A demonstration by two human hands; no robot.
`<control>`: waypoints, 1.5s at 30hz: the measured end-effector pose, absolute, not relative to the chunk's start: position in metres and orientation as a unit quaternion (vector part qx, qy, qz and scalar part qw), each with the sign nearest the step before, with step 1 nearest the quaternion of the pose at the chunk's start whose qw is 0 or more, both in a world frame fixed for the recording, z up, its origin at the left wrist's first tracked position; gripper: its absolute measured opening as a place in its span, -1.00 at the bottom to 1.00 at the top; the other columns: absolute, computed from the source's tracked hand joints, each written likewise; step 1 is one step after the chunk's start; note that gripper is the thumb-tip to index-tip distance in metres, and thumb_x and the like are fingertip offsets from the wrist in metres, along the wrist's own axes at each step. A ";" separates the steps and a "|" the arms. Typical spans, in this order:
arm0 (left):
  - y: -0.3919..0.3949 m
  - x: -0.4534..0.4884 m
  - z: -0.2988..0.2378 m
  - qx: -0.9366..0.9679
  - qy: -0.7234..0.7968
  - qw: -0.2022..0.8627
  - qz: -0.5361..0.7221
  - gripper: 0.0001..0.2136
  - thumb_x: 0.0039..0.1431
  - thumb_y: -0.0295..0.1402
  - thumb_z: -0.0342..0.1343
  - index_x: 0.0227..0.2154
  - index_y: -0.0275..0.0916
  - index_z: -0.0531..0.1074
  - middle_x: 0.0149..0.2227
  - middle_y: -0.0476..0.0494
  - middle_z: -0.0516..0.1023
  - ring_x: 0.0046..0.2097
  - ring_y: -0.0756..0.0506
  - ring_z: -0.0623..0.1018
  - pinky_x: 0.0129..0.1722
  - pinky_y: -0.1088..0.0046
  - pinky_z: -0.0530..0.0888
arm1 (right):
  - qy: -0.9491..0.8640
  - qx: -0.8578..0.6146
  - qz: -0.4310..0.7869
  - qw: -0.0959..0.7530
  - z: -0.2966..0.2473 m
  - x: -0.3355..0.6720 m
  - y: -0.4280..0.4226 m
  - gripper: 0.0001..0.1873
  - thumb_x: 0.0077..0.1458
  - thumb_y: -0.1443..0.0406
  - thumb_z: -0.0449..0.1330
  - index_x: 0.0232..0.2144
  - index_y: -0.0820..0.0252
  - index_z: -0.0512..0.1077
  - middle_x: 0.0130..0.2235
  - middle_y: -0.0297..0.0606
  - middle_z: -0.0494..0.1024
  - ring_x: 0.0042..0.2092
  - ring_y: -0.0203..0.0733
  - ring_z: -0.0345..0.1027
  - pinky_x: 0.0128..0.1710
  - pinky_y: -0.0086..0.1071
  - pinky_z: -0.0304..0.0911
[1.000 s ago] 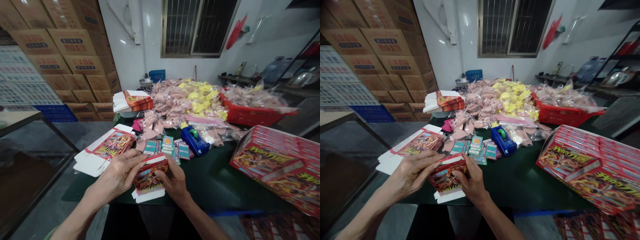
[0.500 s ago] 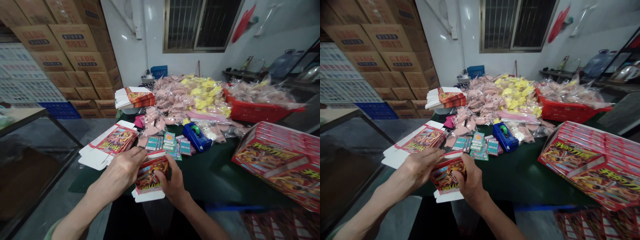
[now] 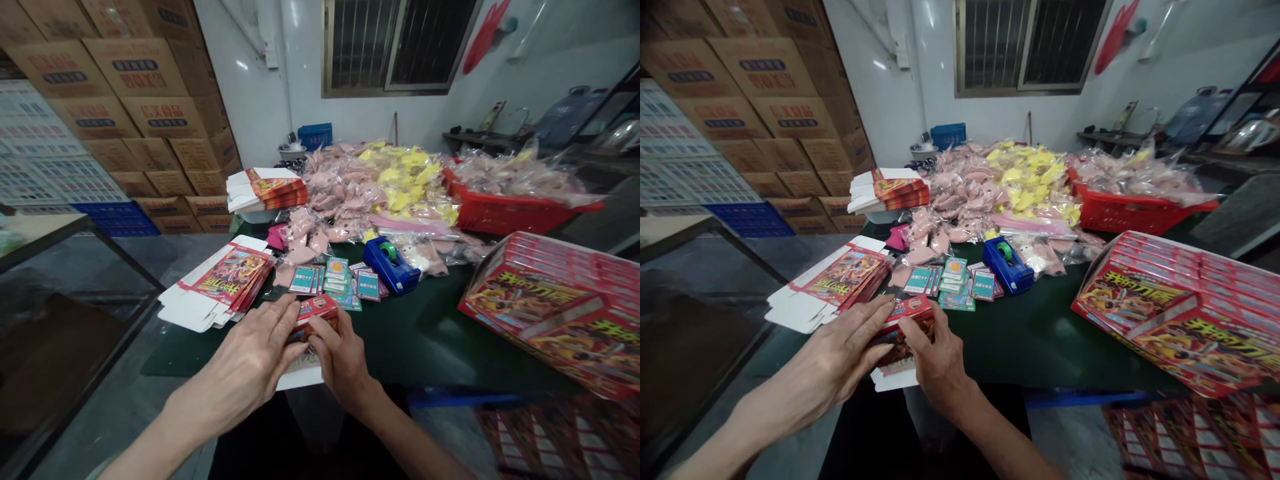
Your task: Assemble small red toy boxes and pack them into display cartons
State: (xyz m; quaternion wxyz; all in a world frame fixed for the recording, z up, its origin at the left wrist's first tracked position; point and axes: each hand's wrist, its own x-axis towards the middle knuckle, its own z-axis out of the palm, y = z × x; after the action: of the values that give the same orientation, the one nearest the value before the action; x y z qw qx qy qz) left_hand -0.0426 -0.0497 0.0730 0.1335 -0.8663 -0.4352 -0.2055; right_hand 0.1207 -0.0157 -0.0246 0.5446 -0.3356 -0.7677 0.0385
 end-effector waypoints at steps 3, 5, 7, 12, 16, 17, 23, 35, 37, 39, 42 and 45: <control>-0.048 -0.040 0.050 -0.850 -0.433 0.177 -0.243 -0.54 0.21 -0.39 -0.03 0.15 -0.38 0.10 0.07 -0.53 0.37 0.06 -0.34 0.42 -0.10 0.03 0.46 | -0.758 -0.332 0.051 0.559 -0.028 0.121 -0.013 -0.32 0.15 0.39 0.05 0.24 0.00 -0.13 0.08 -0.06 0.31 0.11 -0.07 0.25 -0.09 -0.21 0.40; -0.046 -0.040 0.042 -0.849 -0.420 0.168 -0.274 -0.50 0.17 -0.46 0.02 0.17 -0.37 0.08 0.06 -0.52 0.37 0.08 -0.34 0.40 -0.08 0.04 0.45 | -0.759 -0.342 0.081 0.548 -0.026 0.124 -0.012 -0.28 0.16 0.33 0.06 0.27 0.10 -0.21 0.10 -0.03 0.30 0.15 -0.06 0.20 0.00 -0.18 0.33; -0.044 -0.039 0.040 -0.840 -0.410 0.130 -0.331 -0.48 0.14 -0.53 0.05 0.17 -0.31 0.09 0.08 -0.46 0.34 0.11 -0.29 0.37 -0.02 0.10 0.43 | -0.767 -0.345 0.118 0.528 -0.023 0.127 -0.011 -0.29 0.16 0.29 0.08 0.26 0.14 -0.17 0.14 -0.02 0.27 0.16 -0.04 0.17 0.05 -0.15 0.28; -0.040 -0.038 0.029 -0.692 -0.431 -0.030 -0.578 -0.39 0.03 -0.46 0.21 0.14 -0.16 0.13 0.13 -0.34 0.26 0.13 -0.26 0.35 -0.06 0.21 0.51 | -0.764 -0.336 0.172 0.523 -0.014 0.135 -0.008 -0.38 0.13 0.31 0.12 0.20 0.07 0.01 0.08 -0.11 0.33 0.07 -0.09 0.27 0.01 -0.21 0.31; -0.037 -0.035 0.016 -0.639 -0.411 -0.098 -0.642 -0.49 0.03 -0.47 0.21 0.06 -0.16 0.22 -0.03 -0.27 0.43 -0.04 -0.19 0.51 -0.02 0.19 0.48 | -0.758 -0.340 0.179 0.528 -0.017 0.137 -0.006 -0.34 0.12 0.34 0.14 0.22 0.08 -0.02 0.09 -0.08 0.32 0.05 -0.08 0.30 -0.02 -0.20 0.33; -0.037 -0.035 0.015 -0.644 -0.413 -0.088 -0.638 -0.53 0.03 -0.48 0.21 0.03 -0.17 0.27 -0.04 -0.26 0.45 -0.03 -0.19 0.51 -0.01 0.19 0.46 | -0.758 -0.340 0.175 0.529 -0.018 0.136 -0.006 -0.33 0.12 0.34 0.14 0.22 0.07 -0.02 0.09 -0.08 0.32 0.06 -0.08 0.30 -0.01 -0.20 0.32; -0.041 -0.033 0.018 -0.683 -0.451 0.032 -0.574 -0.56 0.09 -0.50 0.14 0.06 -0.23 0.29 -0.01 -0.26 0.48 0.01 -0.16 0.48 0.03 0.24 0.43 | -0.738 -0.374 0.151 0.542 -0.032 0.128 -0.009 -0.17 0.10 0.26 0.16 0.29 0.15 -0.21 0.20 -0.02 0.19 0.13 -0.03 0.22 -0.03 -0.24 0.33; -0.039 -0.028 0.006 -0.676 -0.437 0.081 -0.588 -0.63 0.08 -0.62 0.09 -0.04 -0.21 0.33 0.03 -0.32 0.42 0.01 -0.16 0.49 -0.04 0.19 0.47 | -0.785 -0.331 0.107 0.512 -0.022 0.126 -0.005 -0.33 0.13 0.34 0.12 0.24 0.07 -0.03 0.12 -0.06 0.27 0.12 -0.02 0.21 -0.02 -0.18 0.31; -0.037 -0.028 0.005 -0.676 -0.426 0.069 -0.597 -0.64 0.07 -0.62 0.10 -0.08 -0.19 0.34 0.01 -0.28 0.42 -0.01 -0.15 0.49 -0.09 0.23 0.49 | -0.782 -0.325 0.126 0.517 -0.021 0.127 -0.006 -0.35 0.12 0.36 0.12 0.22 0.07 0.00 0.10 -0.06 0.27 0.11 -0.04 0.21 -0.02 -0.19 0.31; -0.035 -0.027 0.004 -0.670 -0.410 0.038 -0.617 -0.65 0.03 -0.60 0.15 -0.12 -0.18 0.34 -0.05 -0.24 0.44 -0.06 -0.12 0.50 -0.17 0.29 0.52 | -0.775 -0.323 0.144 0.524 -0.019 0.127 -0.007 -0.37 0.11 0.36 0.13 0.19 0.05 0.03 0.05 -0.09 0.29 0.07 -0.07 0.24 -0.03 -0.20 0.31; -0.031 -0.025 0.007 -0.656 -0.399 -0.032 -0.640 -0.69 -0.01 -0.58 0.19 -0.18 -0.21 0.36 -0.14 -0.19 0.45 -0.13 -0.08 0.51 -0.24 0.38 0.52 | -0.764 -0.321 0.171 0.533 -0.012 0.127 -0.009 -0.44 0.08 0.35 0.16 0.12 0.03 0.11 -0.02 -0.14 0.31 0.02 -0.10 0.28 -0.04 -0.21 0.32; -0.028 -0.027 0.018 -0.650 -0.389 -0.071 -0.649 -0.73 -0.01 -0.60 0.18 -0.23 -0.22 0.39 -0.17 -0.15 0.46 -0.16 -0.06 0.52 -0.25 0.42 0.50 | -0.765 -0.291 0.196 0.540 -0.002 0.134 -0.009 -0.40 0.03 0.33 0.21 0.10 0.02 0.10 -0.01 -0.17 0.33 0.01 -0.11 0.30 -0.07 -0.25 0.34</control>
State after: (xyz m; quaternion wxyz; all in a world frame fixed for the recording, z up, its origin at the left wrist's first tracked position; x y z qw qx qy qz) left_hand -0.0267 -0.0284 0.0185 -0.0710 -0.6503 -0.3887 -0.6488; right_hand 0.1340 -0.0089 -0.0024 0.5400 -0.2915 -0.7649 0.1962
